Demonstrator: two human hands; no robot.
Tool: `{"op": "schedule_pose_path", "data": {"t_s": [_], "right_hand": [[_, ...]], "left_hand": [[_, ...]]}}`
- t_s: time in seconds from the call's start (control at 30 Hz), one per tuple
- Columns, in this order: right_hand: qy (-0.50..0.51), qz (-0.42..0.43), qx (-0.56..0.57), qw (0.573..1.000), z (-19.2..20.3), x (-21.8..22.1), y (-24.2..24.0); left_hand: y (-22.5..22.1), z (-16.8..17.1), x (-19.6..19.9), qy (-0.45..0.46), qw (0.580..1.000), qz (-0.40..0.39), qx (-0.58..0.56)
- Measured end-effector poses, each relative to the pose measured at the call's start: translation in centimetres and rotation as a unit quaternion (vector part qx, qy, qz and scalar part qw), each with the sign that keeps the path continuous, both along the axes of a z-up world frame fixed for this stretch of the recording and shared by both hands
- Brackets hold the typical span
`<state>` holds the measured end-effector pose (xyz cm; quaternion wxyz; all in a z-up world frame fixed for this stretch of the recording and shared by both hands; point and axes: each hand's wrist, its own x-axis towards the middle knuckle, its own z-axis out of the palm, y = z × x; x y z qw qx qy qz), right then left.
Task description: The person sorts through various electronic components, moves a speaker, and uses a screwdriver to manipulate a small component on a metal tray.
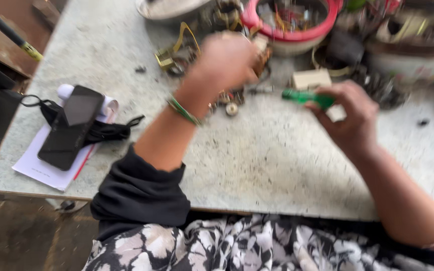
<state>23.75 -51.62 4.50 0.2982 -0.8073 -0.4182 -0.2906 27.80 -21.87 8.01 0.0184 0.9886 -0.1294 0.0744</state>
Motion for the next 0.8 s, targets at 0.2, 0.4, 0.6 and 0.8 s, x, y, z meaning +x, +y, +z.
{"op": "schedule_pose_path", "data": {"t_s": [0.2,0.4,0.6,0.8], "right_hand": [[0.187,0.023,0.201,0.961,-0.5,-0.1,-2.6],[0.349,0.123,0.338,0.866,-1.2,2.2,-2.7],[0.510,0.146,0.493,0.690,-2.3,4.3,-2.7],[0.590,0.201,0.497,0.604,-0.7,2.2,-2.0]], "left_hand": [[5.1,-6.1,3.3,-0.114,0.993,-0.014,0.011],[5.4,-5.8,2.5,-0.110,0.986,-0.022,0.121],[5.1,0.6,-0.5,-0.200,0.925,-0.176,-0.270],[-6.5,4.5,-6.3,-0.401,0.882,-0.246,0.018]]}}
